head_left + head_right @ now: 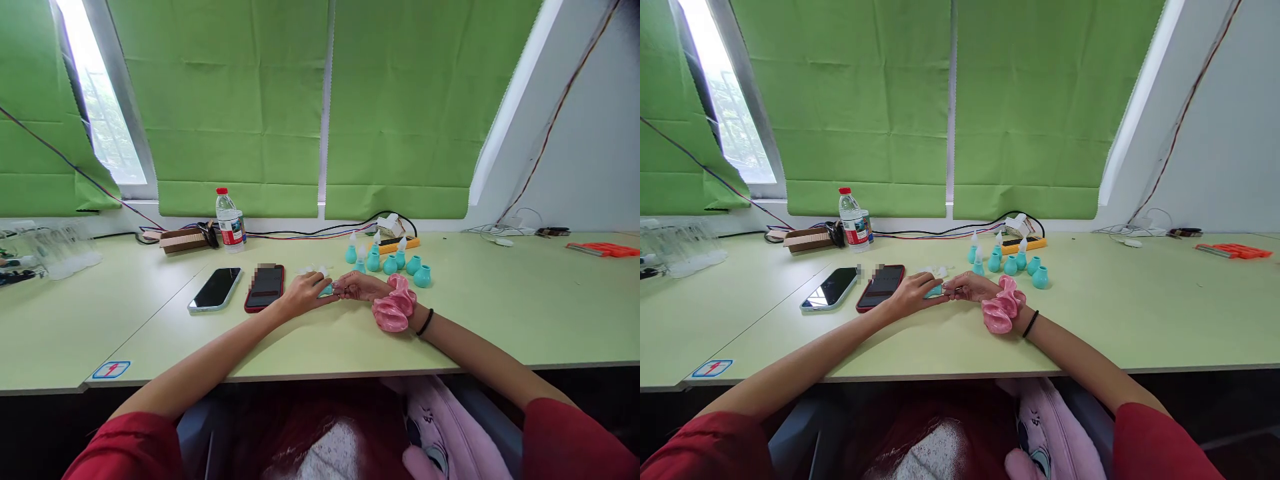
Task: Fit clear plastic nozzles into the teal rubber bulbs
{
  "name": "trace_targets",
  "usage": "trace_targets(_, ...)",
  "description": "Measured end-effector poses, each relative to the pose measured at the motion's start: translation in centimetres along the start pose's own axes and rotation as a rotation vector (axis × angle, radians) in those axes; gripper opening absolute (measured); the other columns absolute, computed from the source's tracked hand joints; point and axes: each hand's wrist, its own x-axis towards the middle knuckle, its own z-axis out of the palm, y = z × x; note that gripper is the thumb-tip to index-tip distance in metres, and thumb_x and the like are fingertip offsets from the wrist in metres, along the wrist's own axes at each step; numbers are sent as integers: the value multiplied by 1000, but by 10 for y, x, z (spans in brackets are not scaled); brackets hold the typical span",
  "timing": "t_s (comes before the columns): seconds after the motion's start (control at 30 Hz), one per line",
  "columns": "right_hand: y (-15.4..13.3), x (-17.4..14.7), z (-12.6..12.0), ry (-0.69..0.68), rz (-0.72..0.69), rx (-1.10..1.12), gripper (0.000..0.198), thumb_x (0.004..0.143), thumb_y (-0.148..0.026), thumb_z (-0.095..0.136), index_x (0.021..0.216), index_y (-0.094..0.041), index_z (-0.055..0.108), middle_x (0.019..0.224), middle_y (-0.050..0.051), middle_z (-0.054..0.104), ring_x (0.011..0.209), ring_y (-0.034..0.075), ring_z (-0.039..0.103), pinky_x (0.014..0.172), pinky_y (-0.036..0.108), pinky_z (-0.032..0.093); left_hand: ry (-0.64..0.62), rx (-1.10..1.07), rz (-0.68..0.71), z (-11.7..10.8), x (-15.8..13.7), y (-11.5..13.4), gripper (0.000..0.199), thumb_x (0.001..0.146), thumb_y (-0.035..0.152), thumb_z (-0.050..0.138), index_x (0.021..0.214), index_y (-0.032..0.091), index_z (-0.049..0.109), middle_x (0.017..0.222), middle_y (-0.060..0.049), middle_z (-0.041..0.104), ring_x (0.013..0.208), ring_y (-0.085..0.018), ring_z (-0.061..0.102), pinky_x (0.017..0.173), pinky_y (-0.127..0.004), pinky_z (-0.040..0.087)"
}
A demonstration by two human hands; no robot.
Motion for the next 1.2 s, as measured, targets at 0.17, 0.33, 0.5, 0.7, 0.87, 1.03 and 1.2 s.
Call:
trace_targets(0.17, 2, 1, 6, 72, -89, -25, 19, 61, -28, 66, 66, -11, 59, 59, 1, 56, 51, 6, 51, 48, 16, 44, 29, -157, -213, 0, 4, 4, 30, 74, 43, 48, 82, 15, 60, 66, -5, 58, 59, -12, 55, 54, -21, 39)
trace_targets(0.33, 7, 4, 16, 458, -494, -253, 31, 69, -42, 55, 77, -13, 58, 73, 5, 58, 61, 12, 53, 51, 24, 47, 73, -280, -478, 3, 3, 0, 32, 72, 41, 52, 91, 16, 61, 77, -6, 63, 68, -15, 58, 61, -22, 41)
trace_targets(0.5, 19, 11, 8, 617, -637, -974, 28, 70, -34, 54, 89, -13, 60, 83, 6, 58, 68, 14, 53, 63, 27, 43, 107, -344, -611, 4, 1, -8, 27, 69, 37, 57, 87, 18, 64, 79, -5, 65, 69, -16, 59, 64, -24, 42)
trace_targets(0.7, 29, 16, 2, 553, -508, -1320, 27, 70, -21, 52, 96, -17, 59, 82, 5, 58, 78, 16, 53, 67, 27, 41, 139, -445, -677, 3, 1, -10, 23, 64, 33, 61, 81, 18, 65, 81, -3, 66, 75, -17, 60, 70, -25, 44)
trace_targets(0.87, 22, 16, 0, 567, -642, -1046, 30, 66, -13, 52, 95, -13, 58, 76, 5, 59, 68, 13, 54, 61, 25, 45, 121, -539, -738, 2, 3, -10, 23, 61, 30, 63, 81, 17, 65, 82, -3, 66, 78, -17, 60, 73, -26, 44)
trace_targets(1.03, 15, 13, -4, 436, -681, -672, 29, 62, -22, 60, 88, -10, 60, 80, 7, 60, 67, 13, 56, 59, 26, 49, 70, -779, -845, 1, 5, -14, 30, 53, 26, 68, 81, 14, 64, 82, -6, 65, 78, -18, 59, 73, -27, 46)
trace_targets(1.2, 10, 7, -13, 132, -547, -474, 37, 60, -29, 64, 90, -9, 60, 75, 6, 58, 58, 11, 55, 52, 28, 50, -7, -946, -890, -3, 6, -17, 30, 48, 25, 71, 74, 12, 63, 79, -7, 65, 77, -19, 59, 69, -27, 47)
